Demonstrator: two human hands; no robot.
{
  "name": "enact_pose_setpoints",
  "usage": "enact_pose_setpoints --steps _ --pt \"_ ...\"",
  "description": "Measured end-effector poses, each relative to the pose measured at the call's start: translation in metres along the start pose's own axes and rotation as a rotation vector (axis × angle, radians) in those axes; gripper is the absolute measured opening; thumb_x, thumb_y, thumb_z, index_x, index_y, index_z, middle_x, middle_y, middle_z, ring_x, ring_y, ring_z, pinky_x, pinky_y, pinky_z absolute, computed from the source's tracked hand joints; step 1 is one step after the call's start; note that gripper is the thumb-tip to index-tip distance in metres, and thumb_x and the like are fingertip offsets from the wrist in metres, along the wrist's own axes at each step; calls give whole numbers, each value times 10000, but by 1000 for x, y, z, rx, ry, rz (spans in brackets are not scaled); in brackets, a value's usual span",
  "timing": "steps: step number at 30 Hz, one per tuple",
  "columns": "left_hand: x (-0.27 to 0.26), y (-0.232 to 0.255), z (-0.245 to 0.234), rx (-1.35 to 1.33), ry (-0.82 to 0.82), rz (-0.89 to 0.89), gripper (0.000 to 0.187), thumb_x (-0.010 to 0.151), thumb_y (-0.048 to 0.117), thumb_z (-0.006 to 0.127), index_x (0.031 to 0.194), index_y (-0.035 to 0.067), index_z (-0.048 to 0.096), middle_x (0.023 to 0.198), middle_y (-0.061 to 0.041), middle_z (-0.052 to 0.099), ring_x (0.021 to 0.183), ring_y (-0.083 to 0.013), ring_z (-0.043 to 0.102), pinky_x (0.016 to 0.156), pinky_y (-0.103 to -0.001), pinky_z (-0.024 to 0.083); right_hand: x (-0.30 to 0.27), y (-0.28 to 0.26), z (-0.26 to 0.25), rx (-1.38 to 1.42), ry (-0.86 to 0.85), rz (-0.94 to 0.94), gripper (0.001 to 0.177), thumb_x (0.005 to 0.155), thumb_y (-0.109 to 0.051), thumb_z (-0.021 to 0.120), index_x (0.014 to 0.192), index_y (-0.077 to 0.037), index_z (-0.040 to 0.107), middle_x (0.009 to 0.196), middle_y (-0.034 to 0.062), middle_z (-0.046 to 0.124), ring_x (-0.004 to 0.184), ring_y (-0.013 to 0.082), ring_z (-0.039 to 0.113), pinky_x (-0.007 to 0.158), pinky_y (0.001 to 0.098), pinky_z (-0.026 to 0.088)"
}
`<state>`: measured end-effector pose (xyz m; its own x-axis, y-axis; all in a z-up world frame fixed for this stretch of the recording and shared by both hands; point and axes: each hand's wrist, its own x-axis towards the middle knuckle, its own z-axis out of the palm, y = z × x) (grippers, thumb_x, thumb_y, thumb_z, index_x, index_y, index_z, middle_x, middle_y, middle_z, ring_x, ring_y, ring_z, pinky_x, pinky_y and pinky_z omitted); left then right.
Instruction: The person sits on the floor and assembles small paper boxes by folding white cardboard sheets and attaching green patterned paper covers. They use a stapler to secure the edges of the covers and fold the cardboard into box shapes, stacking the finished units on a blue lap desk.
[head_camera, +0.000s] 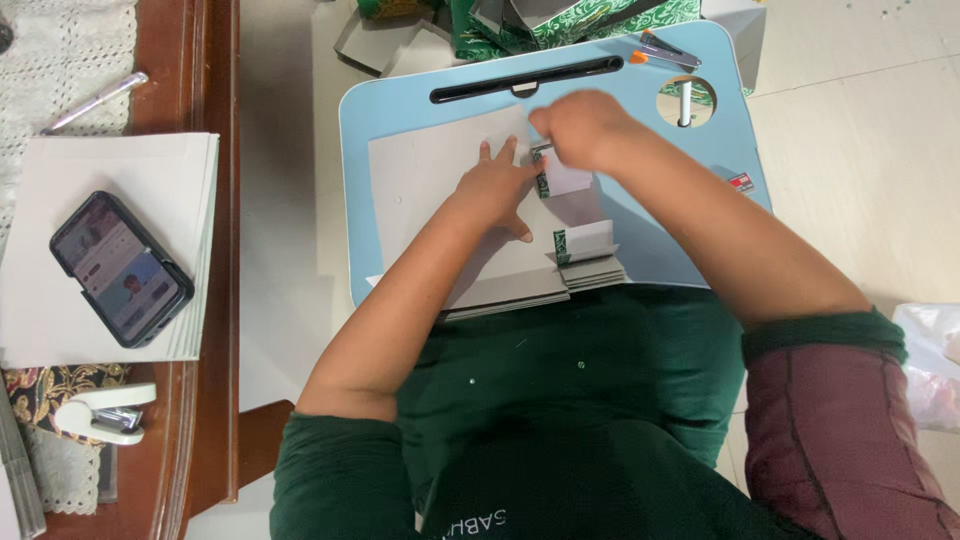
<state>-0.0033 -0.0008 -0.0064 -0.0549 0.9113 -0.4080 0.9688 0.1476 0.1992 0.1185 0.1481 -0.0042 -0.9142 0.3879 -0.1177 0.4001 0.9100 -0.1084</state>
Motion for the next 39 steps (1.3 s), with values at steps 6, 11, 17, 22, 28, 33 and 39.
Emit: enact_pose_setpoints --steps 6,11,17,22,28,33,39 --pt "6 -6 20 -86 106 -3 1433 442 399 1050 1551 90 197 1665 -211 255 1490 -585 228 1128 -527 464 -42 -16 -13 83 -13 57 535 773 -55 659 1300 -116 591 980 149 719 952 384 672 757 509 529" --pt "1 -3 13 -118 97 0 1485 434 345 1048 1590 190 129 1644 -171 229 1459 -568 203 1142 -533 396 -53 -12 10 -12 -153 63 441 776 -121 698 1210 -187 731 1116 109 732 1065 332 678 873 467 544" --pt "4 3 5 -33 -4 -43 1333 469 370 1041 1567 313 288 1682 -161 137 1490 -563 135 1142 -569 379 -56 -12 35 -17 -82 67 438 739 -160 734 1177 -174 749 1176 75 722 1044 311 687 841 454 558" --pt "-1 -6 11 -63 64 24 1374 458 370 1037 1597 284 275 1690 -178 156 1503 -565 147 1166 -568 376 -40 -14 24 -64 -131 114 339 777 -190 711 1107 -204 792 1037 118 754 1035 327 690 883 471 543" --pt "-42 -12 4 -81 144 -68 1396 517 470 1028 1587 142 195 1687 -199 61 1502 -476 96 1067 -686 326 3 4 13 -62 -26 93 208 779 -193 672 949 -171 789 933 121 754 943 368 700 767 506 565" --pt "-87 -50 6 -4 -20 -184 1068 616 428 958 1512 176 433 1623 -116 331 1515 -467 259 1119 -658 390 43 8 3 -142 88 103 243 807 -155 667 1016 -157 791 1025 154 749 1004 368 694 818 495 558" --pt "-94 -75 17 17 47 -207 1005 573 353 994 1417 120 502 1611 -114 352 1482 -422 333 1107 -605 408 105 -45 3 85 142 -35 395 755 -67 663 1128 -156 757 1158 136 689 1101 380 637 875 495 531"
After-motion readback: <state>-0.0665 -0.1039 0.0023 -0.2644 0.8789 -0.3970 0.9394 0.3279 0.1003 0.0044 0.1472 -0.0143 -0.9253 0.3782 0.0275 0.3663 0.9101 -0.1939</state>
